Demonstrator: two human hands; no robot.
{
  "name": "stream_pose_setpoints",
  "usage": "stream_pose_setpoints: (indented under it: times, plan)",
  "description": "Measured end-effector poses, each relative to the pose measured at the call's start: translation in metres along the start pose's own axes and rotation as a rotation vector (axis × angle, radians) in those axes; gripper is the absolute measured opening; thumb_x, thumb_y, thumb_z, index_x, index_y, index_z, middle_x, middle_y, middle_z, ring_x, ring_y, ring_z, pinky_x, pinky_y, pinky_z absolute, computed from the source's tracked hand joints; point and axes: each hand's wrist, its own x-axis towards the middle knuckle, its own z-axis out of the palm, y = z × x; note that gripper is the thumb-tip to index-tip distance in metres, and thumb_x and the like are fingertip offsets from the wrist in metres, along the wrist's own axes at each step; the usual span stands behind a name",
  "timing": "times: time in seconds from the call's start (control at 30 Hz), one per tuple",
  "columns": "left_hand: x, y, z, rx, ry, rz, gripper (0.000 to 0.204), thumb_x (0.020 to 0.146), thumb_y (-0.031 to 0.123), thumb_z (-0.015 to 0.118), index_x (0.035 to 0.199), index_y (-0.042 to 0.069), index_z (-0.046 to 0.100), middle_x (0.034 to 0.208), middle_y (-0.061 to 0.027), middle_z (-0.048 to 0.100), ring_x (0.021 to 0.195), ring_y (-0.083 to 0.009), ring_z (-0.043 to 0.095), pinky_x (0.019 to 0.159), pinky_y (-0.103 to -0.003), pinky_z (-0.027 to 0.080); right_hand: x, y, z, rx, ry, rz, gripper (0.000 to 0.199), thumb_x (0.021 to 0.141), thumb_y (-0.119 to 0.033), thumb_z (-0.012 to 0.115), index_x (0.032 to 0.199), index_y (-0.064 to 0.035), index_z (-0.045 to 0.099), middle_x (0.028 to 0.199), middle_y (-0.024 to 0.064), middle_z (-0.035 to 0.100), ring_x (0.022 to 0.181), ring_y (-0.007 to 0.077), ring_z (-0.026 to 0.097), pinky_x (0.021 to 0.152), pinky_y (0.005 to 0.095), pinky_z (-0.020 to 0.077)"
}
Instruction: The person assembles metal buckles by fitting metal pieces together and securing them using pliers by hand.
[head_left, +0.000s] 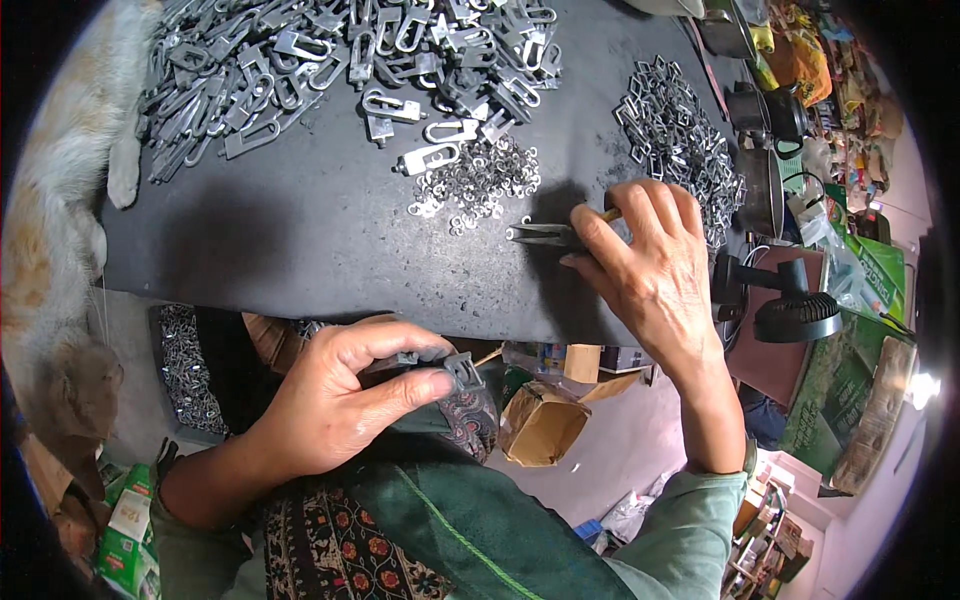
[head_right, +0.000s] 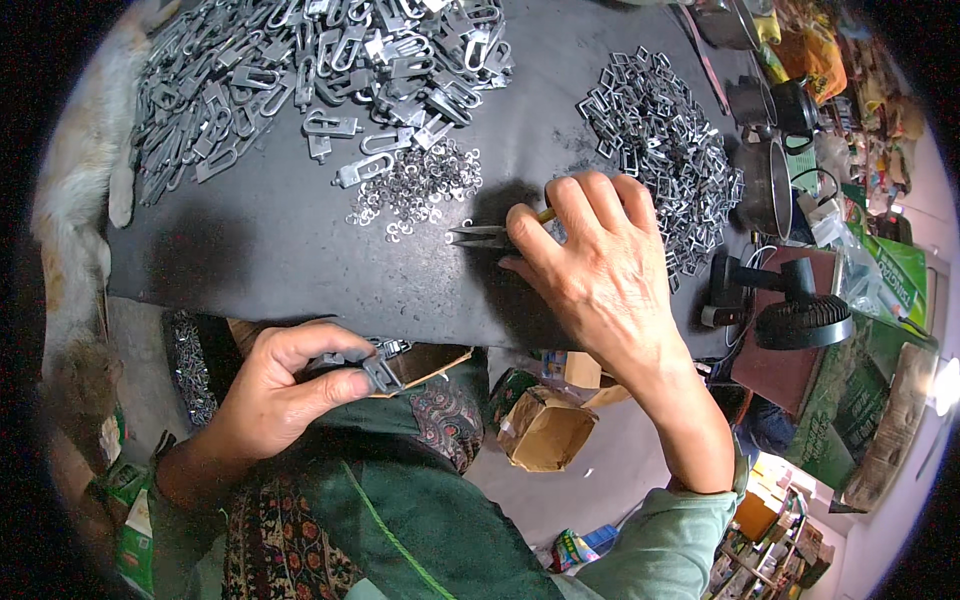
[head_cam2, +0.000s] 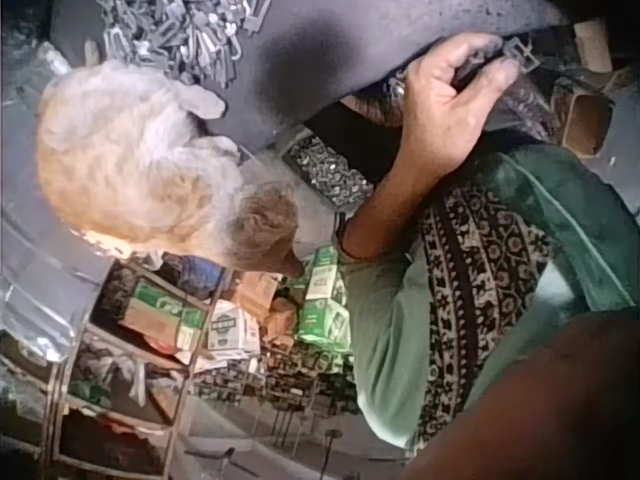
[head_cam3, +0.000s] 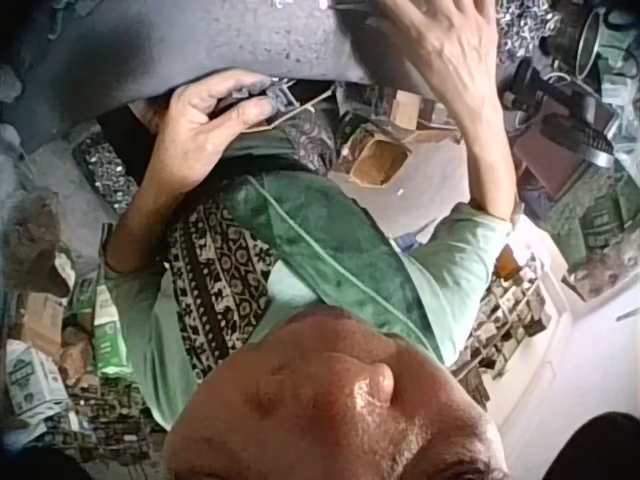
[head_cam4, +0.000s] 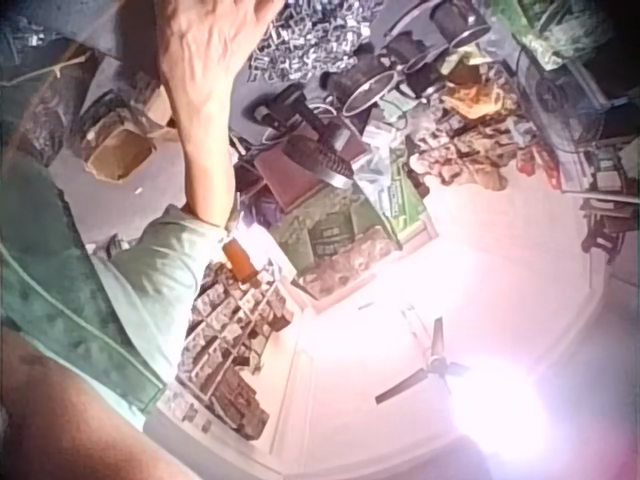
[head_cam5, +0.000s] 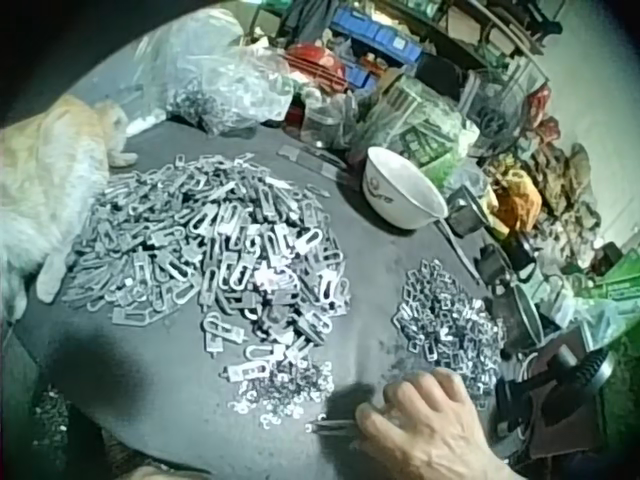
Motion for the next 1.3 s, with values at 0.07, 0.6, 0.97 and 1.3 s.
stream_pose_setpoints:
  times: [0.07,0.6,0.97,1.3]
  plan:
    - [0.000,-0.001,0.000,0.003,0.007,0.000,0.020,0.087,0.008,0.069,0.102,-0.006,0.064,0.091,-0.0075,0.067,0.085,-0.0077,0.058,0.077,-0.025,0.048,0.002,0.000,-0.001,0.003,-0.003,-0.012,0.035,0.071,-0.026,0.073,0.099,-0.0142,0.056,0.094,0.0064,0.051,0.096,0.0250,0.052,0.087,0.0415,0.0400]
    - [-0.003,-0.001,0.000,-0.030,0.061,0.014,0.020,0.086,0.008,0.069,0.101,-0.006,0.065,0.090,-0.0074,0.067,0.083,-0.0073,0.058,0.075,-0.024,0.047,-0.005,-0.008,-0.002,-0.042,0.020,0.034,0.032,0.071,-0.026,0.073,0.095,-0.0100,0.059,0.088,0.0067,0.049,0.090,0.0240,0.051,0.080,0.0383,0.0402]
    - [0.003,0.005,0.003,-0.056,0.107,-0.024,0.022,0.087,0.010,0.068,0.103,-0.005,0.065,0.090,-0.0054,0.066,0.083,-0.0070,0.057,0.076,-0.024,0.047,-0.003,-0.008,-0.007,0.029,0.022,0.037,0.029,0.071,-0.028,0.074,0.088,-0.0091,0.059,0.080,0.0045,0.049,0.079,0.0220,0.052,0.067,0.0349,0.0398]
    - [0.005,0.009,0.005,-0.335,0.053,-0.181,0.019,0.089,0.014,0.065,0.105,0.003,0.064,0.073,0.0047,0.056,0.061,-0.0012,0.044,0.053,-0.017,0.033,0.003,-0.012,-0.028,0.288,0.072,-0.289,0.044,0.068,-0.044,0.064,0.086,-0.0035,0.059,0.079,0.0087,0.053,0.071,0.0272,0.057,0.062,0.0386,0.0447]
